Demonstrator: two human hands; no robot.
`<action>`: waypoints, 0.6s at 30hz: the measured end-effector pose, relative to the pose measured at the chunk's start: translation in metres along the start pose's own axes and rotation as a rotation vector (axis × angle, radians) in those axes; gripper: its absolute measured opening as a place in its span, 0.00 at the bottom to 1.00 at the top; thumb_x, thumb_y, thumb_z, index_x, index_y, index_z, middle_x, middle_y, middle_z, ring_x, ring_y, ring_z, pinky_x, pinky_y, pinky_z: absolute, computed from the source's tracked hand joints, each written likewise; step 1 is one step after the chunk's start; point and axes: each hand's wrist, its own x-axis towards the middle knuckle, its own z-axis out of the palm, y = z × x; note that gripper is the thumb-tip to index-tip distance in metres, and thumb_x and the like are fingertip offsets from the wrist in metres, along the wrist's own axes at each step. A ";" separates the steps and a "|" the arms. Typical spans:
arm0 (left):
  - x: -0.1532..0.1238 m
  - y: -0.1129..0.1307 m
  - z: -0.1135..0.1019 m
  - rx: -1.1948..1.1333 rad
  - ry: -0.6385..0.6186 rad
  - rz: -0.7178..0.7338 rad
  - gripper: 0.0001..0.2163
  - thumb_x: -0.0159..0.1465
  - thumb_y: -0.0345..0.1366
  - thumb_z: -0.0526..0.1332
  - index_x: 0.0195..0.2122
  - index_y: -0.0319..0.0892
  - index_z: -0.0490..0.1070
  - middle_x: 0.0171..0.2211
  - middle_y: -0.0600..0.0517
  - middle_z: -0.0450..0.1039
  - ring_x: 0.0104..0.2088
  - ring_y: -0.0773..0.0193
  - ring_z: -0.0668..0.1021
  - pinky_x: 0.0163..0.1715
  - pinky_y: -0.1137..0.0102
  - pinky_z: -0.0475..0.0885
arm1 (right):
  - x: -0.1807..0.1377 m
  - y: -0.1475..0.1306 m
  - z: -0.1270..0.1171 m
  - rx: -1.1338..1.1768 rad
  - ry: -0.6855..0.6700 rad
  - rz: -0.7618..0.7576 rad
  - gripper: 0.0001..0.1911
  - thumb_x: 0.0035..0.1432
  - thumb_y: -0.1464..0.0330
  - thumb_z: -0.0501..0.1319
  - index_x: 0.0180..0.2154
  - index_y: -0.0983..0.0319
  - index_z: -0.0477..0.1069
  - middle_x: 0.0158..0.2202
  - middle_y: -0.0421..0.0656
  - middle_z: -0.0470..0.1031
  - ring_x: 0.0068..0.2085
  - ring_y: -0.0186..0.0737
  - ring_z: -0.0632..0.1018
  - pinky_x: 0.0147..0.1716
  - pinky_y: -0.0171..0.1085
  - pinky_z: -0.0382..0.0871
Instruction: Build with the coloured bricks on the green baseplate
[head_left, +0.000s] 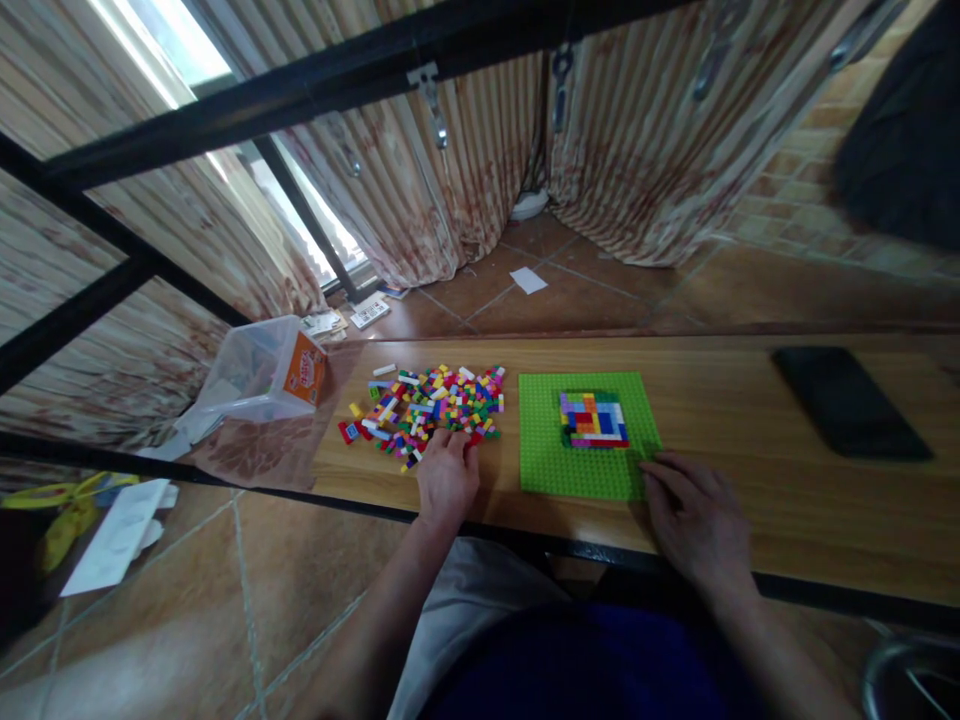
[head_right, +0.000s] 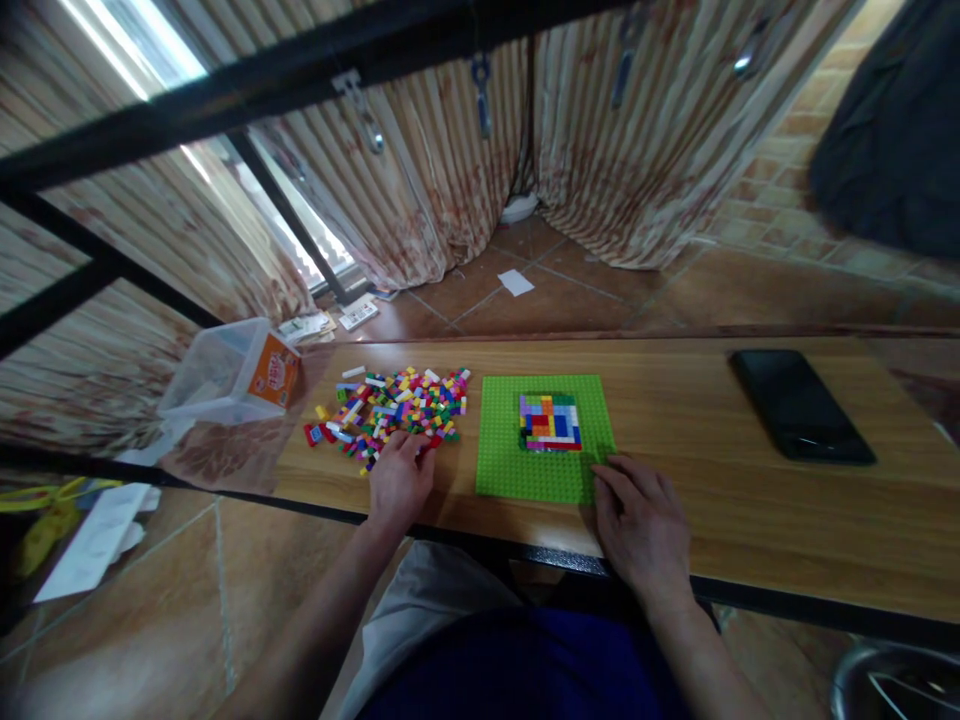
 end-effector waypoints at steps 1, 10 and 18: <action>0.000 0.000 0.000 -0.006 0.003 0.007 0.05 0.65 0.32 0.58 0.39 0.43 0.74 0.39 0.47 0.72 0.41 0.57 0.77 0.37 0.68 0.71 | 0.000 0.000 0.000 -0.001 0.002 0.000 0.09 0.62 0.67 0.59 0.40 0.62 0.76 0.44 0.48 0.77 0.43 0.44 0.77 0.44 0.44 0.71; -0.002 -0.003 0.002 -0.061 0.017 0.030 0.04 0.64 0.31 0.59 0.38 0.42 0.73 0.39 0.47 0.72 0.41 0.57 0.77 0.38 0.67 0.72 | 0.000 0.001 0.000 -0.006 0.008 -0.018 0.09 0.62 0.68 0.59 0.40 0.63 0.76 0.44 0.49 0.77 0.43 0.44 0.77 0.45 0.45 0.71; -0.002 -0.007 0.003 -0.098 0.036 0.061 0.12 0.60 0.25 0.59 0.43 0.43 0.73 0.41 0.47 0.72 0.43 0.56 0.76 0.41 0.65 0.73 | -0.003 0.004 0.002 0.005 -0.005 0.014 0.09 0.62 0.66 0.59 0.41 0.61 0.76 0.45 0.48 0.78 0.44 0.45 0.77 0.45 0.45 0.71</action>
